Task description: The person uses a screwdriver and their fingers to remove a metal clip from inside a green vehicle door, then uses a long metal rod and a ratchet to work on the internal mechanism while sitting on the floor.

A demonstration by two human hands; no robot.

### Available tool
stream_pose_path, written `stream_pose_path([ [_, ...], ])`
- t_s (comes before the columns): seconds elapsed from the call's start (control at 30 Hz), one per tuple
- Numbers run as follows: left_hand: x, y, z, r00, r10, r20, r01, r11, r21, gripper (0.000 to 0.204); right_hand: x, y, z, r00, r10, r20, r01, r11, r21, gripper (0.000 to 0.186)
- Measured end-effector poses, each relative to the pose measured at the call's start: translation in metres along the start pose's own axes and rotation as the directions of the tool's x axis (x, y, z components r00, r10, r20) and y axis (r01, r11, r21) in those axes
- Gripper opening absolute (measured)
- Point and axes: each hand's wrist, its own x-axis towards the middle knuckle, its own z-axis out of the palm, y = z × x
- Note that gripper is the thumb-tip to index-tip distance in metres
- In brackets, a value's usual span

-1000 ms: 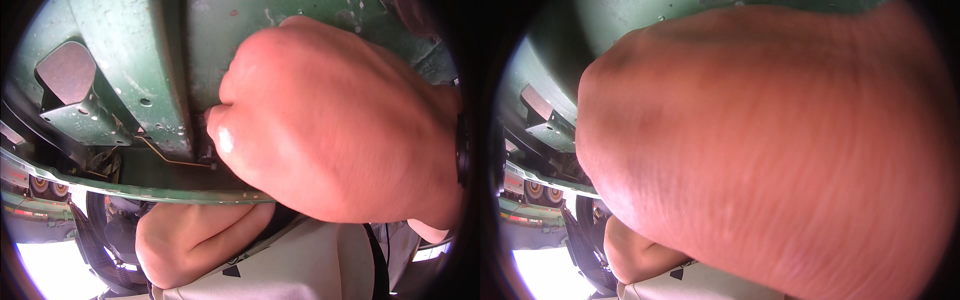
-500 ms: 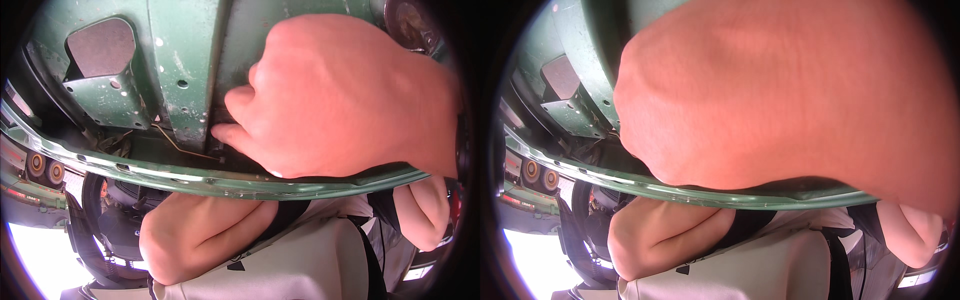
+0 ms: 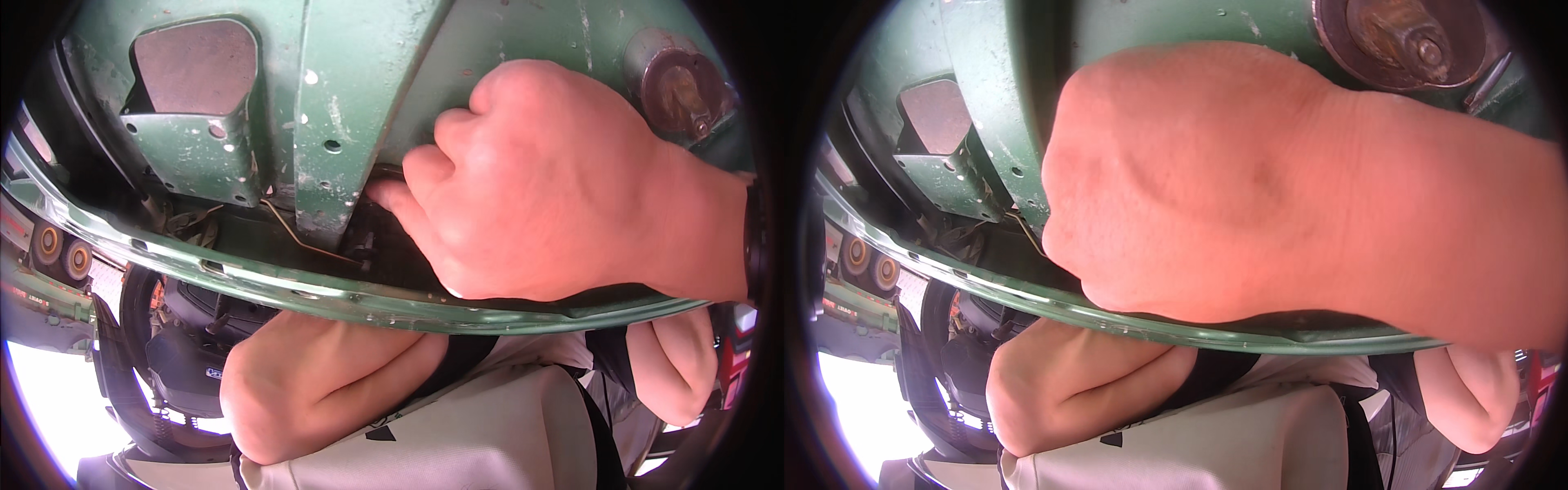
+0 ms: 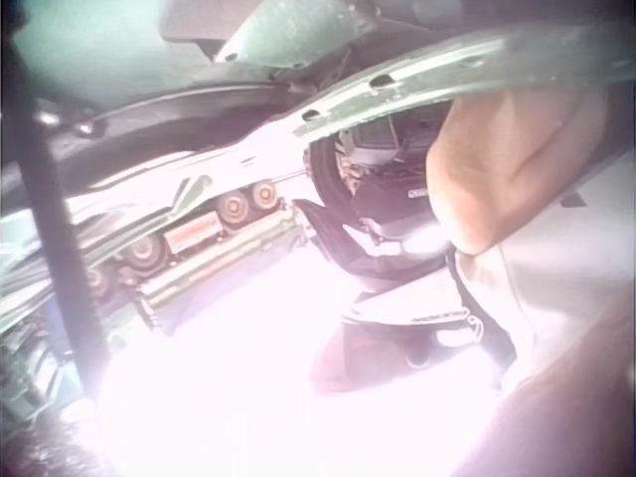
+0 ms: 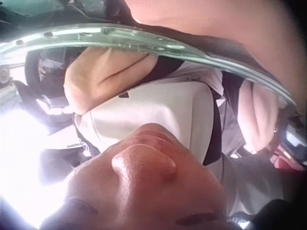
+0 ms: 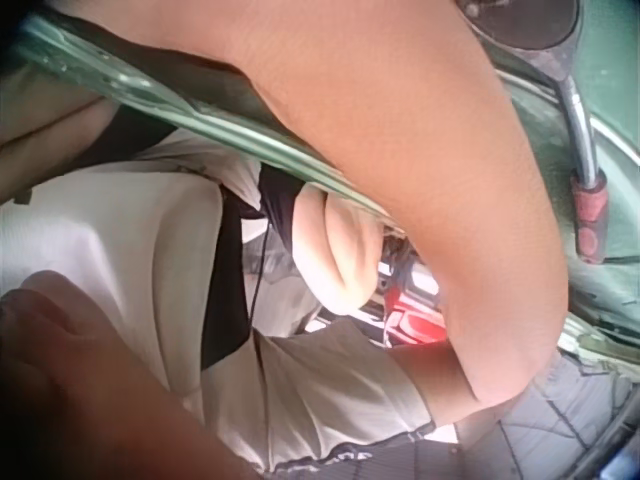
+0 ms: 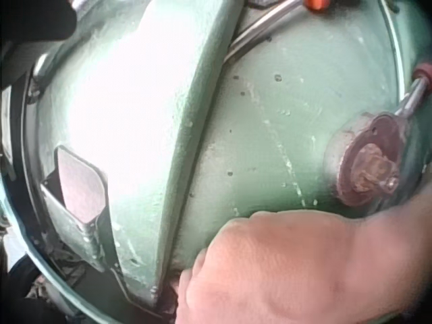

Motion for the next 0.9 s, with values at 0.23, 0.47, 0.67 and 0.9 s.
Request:
stream_pose_path([
  [0.23, -0.013, 0.006, 0.000, 0.995, 0.013, -0.098, -0.011, 1.000, 0.020, 0.017, 0.000, 0.010, 0.005, 0.948, 0.179, -0.265, -0.065, 0.918, 0.390, 0.017],
  [0.47, -0.025, 0.029, 0.008, 0.974, 0.025, -0.225, -0.008, 0.997, 0.077, 0.015, 0.000, 0.004, 0.000, 0.961, 0.060, -0.269, -0.003, 0.978, 0.209, 0.014],
  [0.67, -0.037, 0.044, 0.011, 0.940, 0.024, -0.340, 0.011, 0.995, 0.102, 0.015, -0.005, 0.009, -0.011, 0.982, -0.064, -0.179, 0.058, 0.998, -0.039, 0.013],
  [0.9, -0.033, 0.091, 0.023, 0.838, -0.109, -0.534, 0.191, 0.976, 0.100, 0.014, 0.001, 0.022, -0.026, 0.989, -0.074, -0.132, 0.091, 0.987, 0.129, 0.027],
])
